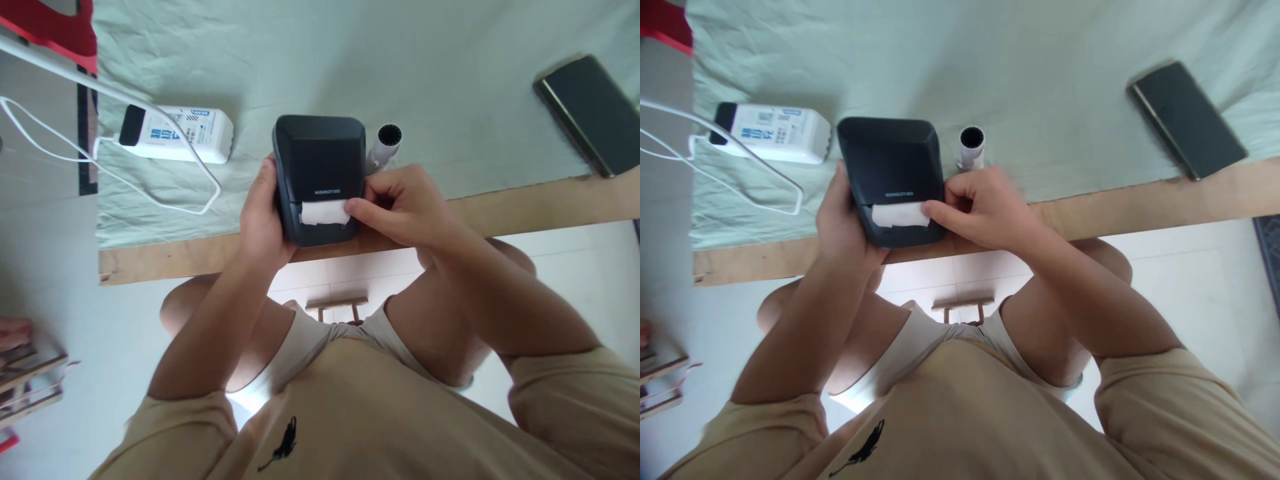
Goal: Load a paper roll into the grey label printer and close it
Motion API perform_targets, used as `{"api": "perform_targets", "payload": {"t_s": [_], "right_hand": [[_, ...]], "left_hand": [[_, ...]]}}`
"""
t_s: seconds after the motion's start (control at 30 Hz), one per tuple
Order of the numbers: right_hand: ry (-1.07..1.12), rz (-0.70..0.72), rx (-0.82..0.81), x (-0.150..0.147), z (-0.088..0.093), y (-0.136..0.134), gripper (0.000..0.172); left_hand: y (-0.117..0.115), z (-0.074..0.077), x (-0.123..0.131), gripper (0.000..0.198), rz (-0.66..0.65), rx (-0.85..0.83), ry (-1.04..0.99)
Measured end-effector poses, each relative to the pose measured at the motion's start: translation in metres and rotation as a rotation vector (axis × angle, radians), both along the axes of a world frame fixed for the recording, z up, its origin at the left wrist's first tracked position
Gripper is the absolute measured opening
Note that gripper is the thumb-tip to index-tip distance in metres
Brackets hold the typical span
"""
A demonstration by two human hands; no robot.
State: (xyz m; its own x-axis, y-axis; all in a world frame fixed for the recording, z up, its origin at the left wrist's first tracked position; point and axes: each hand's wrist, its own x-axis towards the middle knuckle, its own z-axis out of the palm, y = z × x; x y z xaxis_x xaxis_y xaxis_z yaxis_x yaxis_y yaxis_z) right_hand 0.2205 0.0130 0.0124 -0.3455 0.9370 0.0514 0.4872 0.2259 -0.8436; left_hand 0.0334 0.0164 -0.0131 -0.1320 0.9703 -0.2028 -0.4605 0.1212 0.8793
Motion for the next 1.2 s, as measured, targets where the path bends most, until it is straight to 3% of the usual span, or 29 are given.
{"api": "perform_targets", "payload": {"t_s": [0.2, 0.4, 0.5, 0.63, 0.7, 0.83, 0.97, 1.07, 1.2], "right_hand": [[0.012, 0.014, 0.040, 0.001, 0.005, -0.002, 0.052], [0.343, -0.249, 0.374, -0.009, 0.014, -0.007, 0.052], [0.429, -0.265, 0.462, -0.010, 0.011, -0.002, 0.040], [0.236, -0.271, 0.570, -0.009, 0.009, 0.006, 0.013], [0.014, -0.240, 0.639, -0.012, 0.012, 0.008, 0.011], [-0.467, -0.164, 0.503, -0.017, 0.024, 0.009, 0.018], [-0.669, -0.065, 0.320, -0.020, 0.038, 0.013, 0.018], [-0.635, -0.014, 0.275, -0.019, 0.047, 0.016, 0.028], [-0.293, 0.019, 0.230, 0.001, 0.057, 0.010, 0.040]], "left_hand": [[-0.006, -0.005, -0.003, 0.030, -0.035, 0.091, 0.013], [-0.005, -0.002, -0.006, 0.031, -0.096, 0.033, -0.012], [-0.003, -0.003, -0.007, 0.029, -0.110, 0.014, -0.057], [-0.003, -0.007, -0.008, 0.023, -0.045, 0.018, -0.051], [-0.004, -0.007, -0.008, 0.022, -0.056, 0.045, -0.022], [-0.004, -0.004, -0.008, 0.025, -0.140, 0.069, -0.058], [-0.004, -0.001, -0.008, 0.025, -0.195, 0.053, -0.081], [-0.004, 0.000, -0.008, 0.022, -0.168, 0.040, -0.074], [-0.003, 0.000, -0.009, 0.024, -0.153, -0.014, -0.100]]}}
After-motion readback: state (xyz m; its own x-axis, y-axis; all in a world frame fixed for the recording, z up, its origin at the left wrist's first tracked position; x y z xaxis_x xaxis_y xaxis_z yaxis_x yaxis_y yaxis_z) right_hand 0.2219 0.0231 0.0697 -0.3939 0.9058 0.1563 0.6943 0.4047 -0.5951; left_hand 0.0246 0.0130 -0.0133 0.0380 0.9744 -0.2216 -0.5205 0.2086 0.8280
